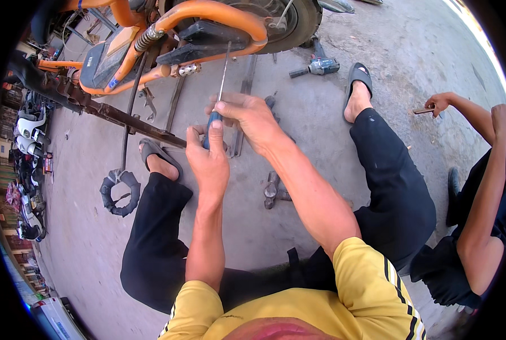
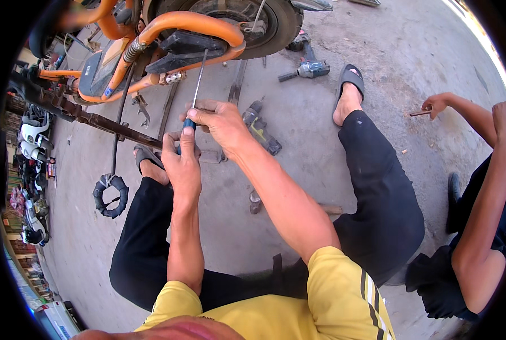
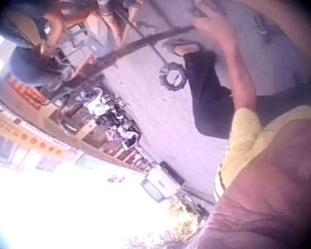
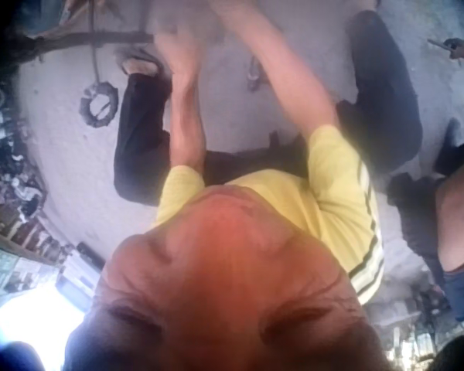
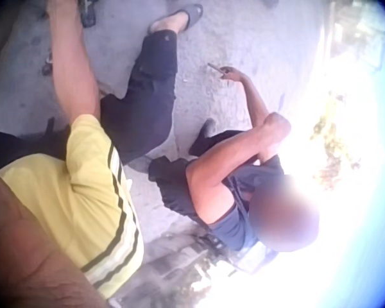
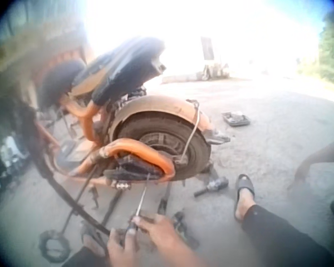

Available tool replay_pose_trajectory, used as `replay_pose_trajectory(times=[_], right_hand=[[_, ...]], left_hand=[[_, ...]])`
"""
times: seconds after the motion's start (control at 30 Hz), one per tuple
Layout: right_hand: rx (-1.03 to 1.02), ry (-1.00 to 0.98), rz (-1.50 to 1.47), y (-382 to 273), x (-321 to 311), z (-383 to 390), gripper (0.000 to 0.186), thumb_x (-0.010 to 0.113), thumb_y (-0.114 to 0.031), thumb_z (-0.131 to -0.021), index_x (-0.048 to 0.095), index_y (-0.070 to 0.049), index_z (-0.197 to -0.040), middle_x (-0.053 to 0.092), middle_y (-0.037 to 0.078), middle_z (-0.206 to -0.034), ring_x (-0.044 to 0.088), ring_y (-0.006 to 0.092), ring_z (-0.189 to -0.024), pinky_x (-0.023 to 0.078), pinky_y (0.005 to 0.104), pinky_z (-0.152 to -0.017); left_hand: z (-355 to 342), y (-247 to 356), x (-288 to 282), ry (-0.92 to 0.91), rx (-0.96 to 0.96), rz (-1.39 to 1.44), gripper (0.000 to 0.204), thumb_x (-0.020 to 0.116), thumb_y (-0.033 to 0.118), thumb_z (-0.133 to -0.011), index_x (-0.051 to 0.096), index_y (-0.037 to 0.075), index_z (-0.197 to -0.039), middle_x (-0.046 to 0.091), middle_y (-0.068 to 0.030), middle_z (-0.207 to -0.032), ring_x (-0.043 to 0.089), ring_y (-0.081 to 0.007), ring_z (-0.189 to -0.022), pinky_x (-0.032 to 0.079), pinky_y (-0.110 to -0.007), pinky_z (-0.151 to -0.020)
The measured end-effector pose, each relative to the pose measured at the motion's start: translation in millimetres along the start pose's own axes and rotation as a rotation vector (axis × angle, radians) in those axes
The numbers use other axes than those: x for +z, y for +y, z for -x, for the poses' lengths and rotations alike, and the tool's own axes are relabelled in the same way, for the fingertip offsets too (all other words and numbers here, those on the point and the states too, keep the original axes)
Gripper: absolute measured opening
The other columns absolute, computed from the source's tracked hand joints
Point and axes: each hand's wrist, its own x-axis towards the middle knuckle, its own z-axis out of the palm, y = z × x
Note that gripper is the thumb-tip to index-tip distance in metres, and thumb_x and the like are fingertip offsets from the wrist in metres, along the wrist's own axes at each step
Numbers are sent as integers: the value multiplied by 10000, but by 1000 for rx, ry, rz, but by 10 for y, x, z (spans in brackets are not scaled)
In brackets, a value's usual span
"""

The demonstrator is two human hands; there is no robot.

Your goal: The person sits on the ground and uses a screwdriver and hammer to work on the rear frame of an orange scooter. They repeatedly tap the screwdriver with the hammer while adjusting components near the rear wheel.

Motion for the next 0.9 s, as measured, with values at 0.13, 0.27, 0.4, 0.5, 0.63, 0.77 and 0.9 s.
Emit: replay_pose_trajectory(times=[0.13, 0.27, 0.4, 0.5, 0.63, 0.77, 0.9], right_hand=[[75, -81, -13, 130, 34, 86, 347, 683, -286, -1025, 733, 21, -1178, 726, 56, -974, 648, 152, -916, 504, 326, -858], [74, -69, -33, 69, 31, 80, 281, 691, -225, -1013, 745, 33, -1110, 730, 74, -927, 650, 149, -817, 509, 308, -745], [58, -8, -18, 17, 90, 55, 216, 710, -136, -980, 755, 61, -1054, 764, 113, -976, 679, 159, -898, 517, 302, -779], [13, 40, -3, 67, 51, 74, 244, 735, -165, -961, 761, 65, -1039, 756, 126, -943, 667, 187, -864, 519, 348, -800], [56, 16, 12, 73, 44, 101, 291, 695, -197, -996, 744, 62, -1117, 749, 116, -1004, 669, 184, -912, 520, 360, -847], [45, -14, 63, 223, -29, 14, 245, 649, -164, -1028, 730, 34, -1145, 720, 72, -997, 666, 169, -905, 540, 353, -866], [50, 40, 36, 225, -14, 2, 219, 692, -118, -993, 739, 41, -1136, 719, 60, -978, 660, 151, -903, 538, 325, -857]], left_hand=[[-91, 143, -221, -362, -788, 1017, 458, 526, 503, -1086, 555, 62, -965, 370, 55, -586, 279, -51, -423, 247, -221, -387], [-16, 101, -182, -335, -585, 828, 442, 587, 484, -1060, 561, 45, -1020, 467, -4, -622, 367, -110, -445, 321, -264, -427], [63, 61, 21, 129, 297, -405, 391, 723, 342, -1010, 538, 0, -1043, 675, -162, -772, 657, -314, -631, 522, -408, -615], [44, -40, 37, 70, 279, -550, 391, 759, 280, -984, 514, -19, -1051, 704, -240, -850, 705, -433, -769, 544, -474, -731], [42, -215, 46, -19, -135, 181, 275, 673, 278, -1045, 544, 36, -1030, 603, -73, -679, 550, -179, -493, 379, -272, -442], [-199, -257, -193, -477, -803, 1395, 331, 542, 377, -1102, 580, 58, -1021, 445, 14, -601, 349, -83, -421, 266, -226, -391], [-85, 12, -114, -183, -589, 550, 380, 568, 433, -1085, 593, 55, -1047, 502, -9, -638, 354, -63, -423, 256, -231, -386]])
